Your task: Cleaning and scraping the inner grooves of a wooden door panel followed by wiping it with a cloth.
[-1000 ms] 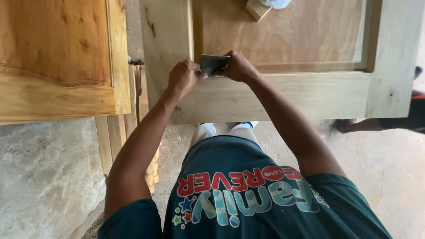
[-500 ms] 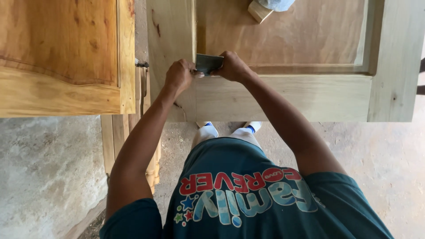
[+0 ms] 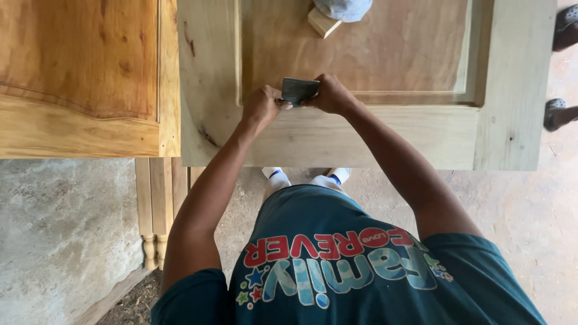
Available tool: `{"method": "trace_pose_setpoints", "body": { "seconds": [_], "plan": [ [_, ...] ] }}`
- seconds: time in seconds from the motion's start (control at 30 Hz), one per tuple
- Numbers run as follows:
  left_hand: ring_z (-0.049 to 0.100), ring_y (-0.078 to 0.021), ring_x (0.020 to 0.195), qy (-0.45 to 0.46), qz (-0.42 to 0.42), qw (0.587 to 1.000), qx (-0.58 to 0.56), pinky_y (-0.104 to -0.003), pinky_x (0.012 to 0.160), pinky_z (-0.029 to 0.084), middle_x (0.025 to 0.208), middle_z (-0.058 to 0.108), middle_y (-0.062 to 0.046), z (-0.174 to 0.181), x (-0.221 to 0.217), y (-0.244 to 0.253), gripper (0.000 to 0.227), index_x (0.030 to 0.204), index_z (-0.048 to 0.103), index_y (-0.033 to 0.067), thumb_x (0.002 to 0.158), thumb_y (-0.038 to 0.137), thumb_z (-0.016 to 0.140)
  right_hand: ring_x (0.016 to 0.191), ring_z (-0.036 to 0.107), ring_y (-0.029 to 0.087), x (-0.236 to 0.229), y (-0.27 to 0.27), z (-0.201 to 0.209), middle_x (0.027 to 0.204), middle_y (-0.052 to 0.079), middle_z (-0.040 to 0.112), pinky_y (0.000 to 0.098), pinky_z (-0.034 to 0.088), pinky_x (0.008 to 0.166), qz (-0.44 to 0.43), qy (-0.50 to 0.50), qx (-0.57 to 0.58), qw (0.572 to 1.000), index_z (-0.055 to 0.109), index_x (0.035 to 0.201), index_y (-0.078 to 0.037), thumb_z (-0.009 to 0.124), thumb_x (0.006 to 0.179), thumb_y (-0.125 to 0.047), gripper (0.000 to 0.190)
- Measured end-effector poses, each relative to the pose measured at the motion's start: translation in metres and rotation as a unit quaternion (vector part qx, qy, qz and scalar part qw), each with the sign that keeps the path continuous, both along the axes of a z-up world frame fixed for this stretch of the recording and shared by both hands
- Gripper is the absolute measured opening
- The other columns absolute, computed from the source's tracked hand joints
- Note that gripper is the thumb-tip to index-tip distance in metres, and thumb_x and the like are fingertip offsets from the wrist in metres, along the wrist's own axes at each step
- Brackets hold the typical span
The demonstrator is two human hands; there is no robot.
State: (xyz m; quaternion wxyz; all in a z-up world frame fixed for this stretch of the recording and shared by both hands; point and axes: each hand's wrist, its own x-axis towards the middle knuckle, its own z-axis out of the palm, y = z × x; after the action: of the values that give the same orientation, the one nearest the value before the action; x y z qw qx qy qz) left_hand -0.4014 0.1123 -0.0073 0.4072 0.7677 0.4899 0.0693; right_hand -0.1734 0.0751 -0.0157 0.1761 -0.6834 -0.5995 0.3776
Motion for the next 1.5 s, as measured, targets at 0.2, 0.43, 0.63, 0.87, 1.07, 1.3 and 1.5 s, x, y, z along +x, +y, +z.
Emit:
{"method": "trace_pose_setpoints", "body": {
  "seconds": [0.2,0.43,0.63,0.87,1.07,1.3,1.5],
  "plan": [
    [0.072,-0.0416,0.101,-0.015,-0.024,1.0,-0.001,-0.054,0.088,0.058,0.099,0.078,-0.015,0.013,0.051,-0.021,0.02,0.102,0.081,0.0128,0.085,0.024,0.077,0.077,0.071,0.041,0.057,-0.023,0.0,0.076,0.02,0.071,0.0502,0.047,0.064,-0.009,-0.015,0.001,1.0,0.076,0.081,-0.005,0.092,0.068,-0.031,0.033],
    [0.073,-0.0402,0.098,-0.017,-0.05,0.998,0.025,-0.052,0.085,0.059,0.094,0.078,-0.015,0.005,0.126,-0.04,0.02,0.098,0.081,0.0143,0.084,0.028,0.079,0.075,0.07,0.037,0.13,-0.057,0.011,0.076,0.017,0.071,0.0455,0.05,0.065,-0.033,-0.039,0.001,0.999,0.076,0.08,-0.007,0.093,0.069,-0.033,0.033],
    [0.073,-0.038,0.1,-0.019,-0.053,0.998,0.019,-0.049,0.087,0.06,0.094,0.078,-0.013,-0.004,0.154,-0.045,0.017,0.098,0.081,0.0163,0.086,0.027,0.074,0.077,0.07,0.036,0.157,-0.068,0.006,0.077,0.015,0.072,0.0441,0.05,0.066,-0.056,-0.046,-0.009,0.997,0.077,0.081,-0.01,0.094,0.067,-0.036,0.034],
    [0.073,-0.0379,0.102,-0.041,-0.05,0.998,0.003,-0.049,0.088,0.06,0.097,0.079,-0.012,-0.008,0.137,-0.043,0.019,0.101,0.081,0.0183,0.086,0.026,0.074,0.074,0.069,0.036,0.141,-0.068,0.01,0.074,0.015,0.07,0.045,0.049,0.064,-0.063,-0.07,-0.002,0.996,0.075,0.077,-0.01,0.093,0.067,-0.032,0.03],
    [0.073,-0.0429,0.096,-0.043,-0.078,0.995,0.041,-0.054,0.084,0.059,0.094,0.078,-0.017,-0.028,0.08,-0.013,0.018,0.097,0.081,0.0133,0.087,0.028,0.075,0.074,0.071,0.036,0.087,-0.047,-0.015,0.074,0.016,0.071,0.0428,0.051,0.064,-0.069,-0.036,0.038,0.996,0.077,0.079,-0.012,0.093,0.069,-0.031,0.027],
    [0.073,-0.043,0.095,0.021,-0.046,0.998,0.033,-0.054,0.084,0.057,0.09,0.077,-0.018,-0.024,-0.028,0.02,0.024,0.091,0.079,0.0085,0.088,0.032,0.076,0.08,0.073,0.036,-0.021,0.005,-0.035,0.079,0.012,0.074,0.047,0.053,0.065,-0.051,-0.02,0.02,0.998,0.079,0.086,-0.016,0.091,0.067,-0.034,0.029],
    [0.073,-0.0384,0.097,0.033,-0.014,0.999,0.034,-0.053,0.082,0.058,0.094,0.078,-0.011,-0.027,-0.105,0.046,0.018,0.094,0.08,0.0164,0.086,0.032,0.079,0.081,0.074,0.035,-0.101,0.035,-0.031,0.081,0.013,0.075,0.0457,0.058,0.068,-0.029,-0.031,-0.002,0.999,0.08,0.09,-0.015,0.092,0.068,-0.034,0.031]
  ]
}}
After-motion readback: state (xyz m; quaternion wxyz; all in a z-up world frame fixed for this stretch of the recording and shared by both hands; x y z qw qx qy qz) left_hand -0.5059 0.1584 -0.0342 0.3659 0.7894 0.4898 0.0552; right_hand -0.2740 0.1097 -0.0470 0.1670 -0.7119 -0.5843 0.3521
